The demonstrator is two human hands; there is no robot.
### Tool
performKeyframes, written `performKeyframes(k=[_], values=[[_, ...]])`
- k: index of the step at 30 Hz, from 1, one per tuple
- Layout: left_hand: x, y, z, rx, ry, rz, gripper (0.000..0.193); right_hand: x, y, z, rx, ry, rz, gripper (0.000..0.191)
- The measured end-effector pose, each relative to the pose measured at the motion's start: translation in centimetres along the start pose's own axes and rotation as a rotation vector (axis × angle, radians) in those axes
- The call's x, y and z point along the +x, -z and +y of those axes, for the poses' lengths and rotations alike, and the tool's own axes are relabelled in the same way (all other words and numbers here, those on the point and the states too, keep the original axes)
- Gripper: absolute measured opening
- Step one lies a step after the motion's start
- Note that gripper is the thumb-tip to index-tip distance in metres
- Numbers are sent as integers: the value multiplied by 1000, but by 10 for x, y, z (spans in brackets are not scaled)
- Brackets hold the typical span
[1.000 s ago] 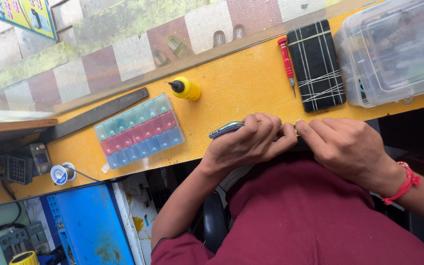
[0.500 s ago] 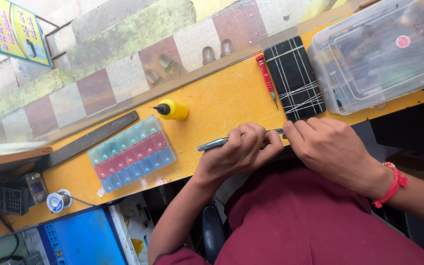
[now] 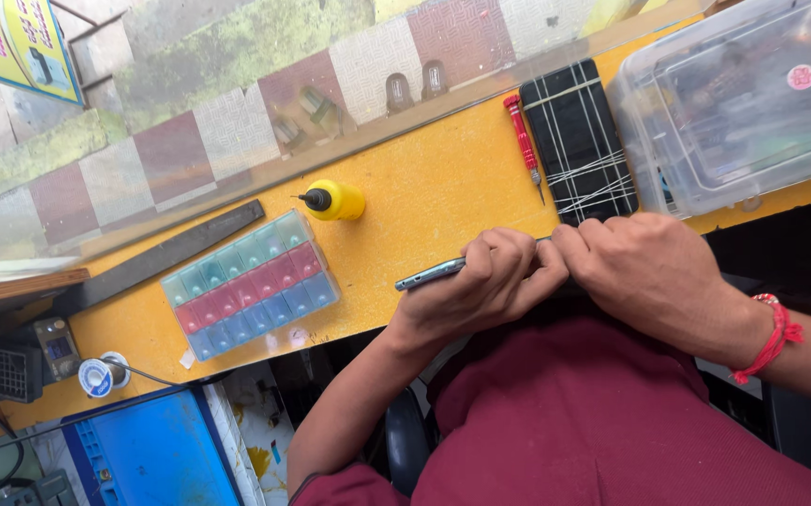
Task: The person uses a metal prying tool to separate the back cover of a light blue smartphone. They carefully work the tool around the edges to release the clips, then lift the cover to reveal the internal components, including the battery and camera module.
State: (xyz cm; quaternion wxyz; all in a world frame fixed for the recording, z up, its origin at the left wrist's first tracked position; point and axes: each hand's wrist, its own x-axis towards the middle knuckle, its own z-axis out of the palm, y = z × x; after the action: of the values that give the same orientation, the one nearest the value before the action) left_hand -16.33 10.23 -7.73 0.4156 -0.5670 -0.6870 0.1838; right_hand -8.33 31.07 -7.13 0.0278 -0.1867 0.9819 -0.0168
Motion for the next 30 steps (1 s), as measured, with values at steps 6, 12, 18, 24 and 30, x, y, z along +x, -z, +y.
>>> performKeyframes(k=[6,12,18,24,30], values=[[-1,-2,0,-18,28,-1,5,4,3,2,21,2,-44,11],[-3,-2,4,17,14,16,5,4,6,1,19,11,-92,10],[-14,-3,12,-12,83,20,4,3,2,4,61,-5,-133,7],[-37,-5,26,-318,294,-19,22,3,-10,-11,260,-63,7,2],[-58,-12,48,-388,545,40,27,10,-10,-24,344,-129,-56,5]])
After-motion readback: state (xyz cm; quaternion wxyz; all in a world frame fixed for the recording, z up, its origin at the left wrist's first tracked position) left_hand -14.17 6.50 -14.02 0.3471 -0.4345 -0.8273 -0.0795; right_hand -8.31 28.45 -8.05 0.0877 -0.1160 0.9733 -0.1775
